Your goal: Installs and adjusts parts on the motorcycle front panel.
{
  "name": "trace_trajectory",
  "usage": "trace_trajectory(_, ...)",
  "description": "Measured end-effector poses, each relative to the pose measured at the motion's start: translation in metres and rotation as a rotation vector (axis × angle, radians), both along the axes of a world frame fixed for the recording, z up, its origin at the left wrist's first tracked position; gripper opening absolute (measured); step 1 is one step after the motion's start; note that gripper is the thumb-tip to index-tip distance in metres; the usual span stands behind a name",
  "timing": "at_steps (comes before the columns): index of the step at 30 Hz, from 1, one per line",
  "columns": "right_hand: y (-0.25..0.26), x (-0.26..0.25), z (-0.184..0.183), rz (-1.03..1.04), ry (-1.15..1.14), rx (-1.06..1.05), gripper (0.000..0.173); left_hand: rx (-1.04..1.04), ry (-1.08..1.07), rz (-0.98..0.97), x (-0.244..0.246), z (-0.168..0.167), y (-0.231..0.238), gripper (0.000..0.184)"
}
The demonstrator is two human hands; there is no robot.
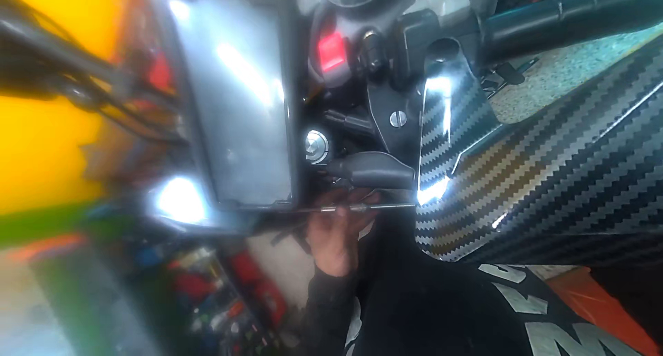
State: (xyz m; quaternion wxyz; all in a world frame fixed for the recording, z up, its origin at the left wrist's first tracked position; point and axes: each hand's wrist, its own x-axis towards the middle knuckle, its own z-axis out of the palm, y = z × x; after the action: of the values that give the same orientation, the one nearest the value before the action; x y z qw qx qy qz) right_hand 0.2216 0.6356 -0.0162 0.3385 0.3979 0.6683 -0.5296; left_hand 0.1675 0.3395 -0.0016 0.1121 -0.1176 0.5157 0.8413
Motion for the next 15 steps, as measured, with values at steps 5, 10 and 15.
trace_trajectory(5, -0.005, 0.004, 0.000, 0.145, 0.085, 0.265, 0.018, -0.006, 0.017, 0.119, 0.000, 0.001, 0.012, 0.029)
trace_trajectory(10, -0.003, 0.016, 0.004, 0.311, 0.323, 0.349, 0.017, -0.080, -0.027, 0.172, -0.001, 0.003, 0.015, 0.023)
trace_trajectory(15, -0.017, 0.039, -0.003, 0.124, 0.359, 0.399, 0.020, -0.216, -0.070, 0.208, 0.007, -0.001, 0.011, 0.018)
